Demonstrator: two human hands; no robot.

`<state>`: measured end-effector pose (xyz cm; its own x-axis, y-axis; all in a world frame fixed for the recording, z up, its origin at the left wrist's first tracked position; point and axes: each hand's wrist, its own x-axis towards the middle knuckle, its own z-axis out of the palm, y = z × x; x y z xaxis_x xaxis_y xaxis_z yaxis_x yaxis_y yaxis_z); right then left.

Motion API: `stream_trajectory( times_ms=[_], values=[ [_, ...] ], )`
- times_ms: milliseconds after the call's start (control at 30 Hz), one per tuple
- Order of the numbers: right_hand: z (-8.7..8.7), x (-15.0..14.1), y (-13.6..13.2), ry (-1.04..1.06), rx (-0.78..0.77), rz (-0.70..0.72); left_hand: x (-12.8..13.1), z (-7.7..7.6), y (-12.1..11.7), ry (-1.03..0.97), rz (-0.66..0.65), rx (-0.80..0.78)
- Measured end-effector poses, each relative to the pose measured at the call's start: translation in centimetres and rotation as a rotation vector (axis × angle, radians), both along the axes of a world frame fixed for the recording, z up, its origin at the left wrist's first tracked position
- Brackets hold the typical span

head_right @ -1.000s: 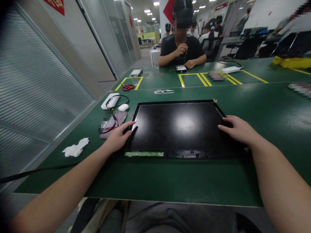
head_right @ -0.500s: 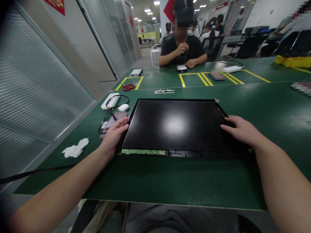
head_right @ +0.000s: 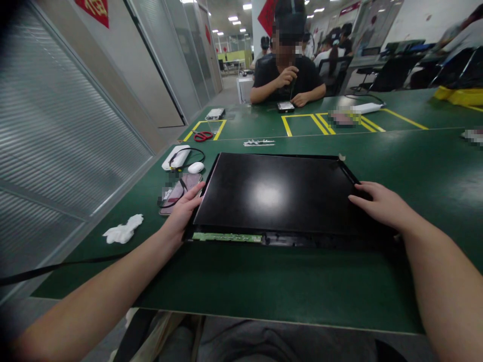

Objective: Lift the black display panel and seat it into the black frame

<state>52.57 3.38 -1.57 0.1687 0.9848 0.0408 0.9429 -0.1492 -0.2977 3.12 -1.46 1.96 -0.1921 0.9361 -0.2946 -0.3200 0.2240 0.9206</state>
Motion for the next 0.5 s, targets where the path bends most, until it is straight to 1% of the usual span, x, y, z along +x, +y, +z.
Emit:
stream_trajectory(
  times_ms=[200,333,500],
  values=[
    [-0.11,0.17,0.13,0.024,-0.001,-0.002,0.05,0.10,-0.21,-0.021,-0.046,0.006],
    [-0.28,0.43,0.22,0.008,0.038,0.030,0.16,0.20,-0.30,0.068,-0.118,0.047],
    [-0.06,0.24,0.08,-0.011,0.007,0.026,0.19,-0.04,-0.40,0.175,-0.174,0.124]
  ],
)
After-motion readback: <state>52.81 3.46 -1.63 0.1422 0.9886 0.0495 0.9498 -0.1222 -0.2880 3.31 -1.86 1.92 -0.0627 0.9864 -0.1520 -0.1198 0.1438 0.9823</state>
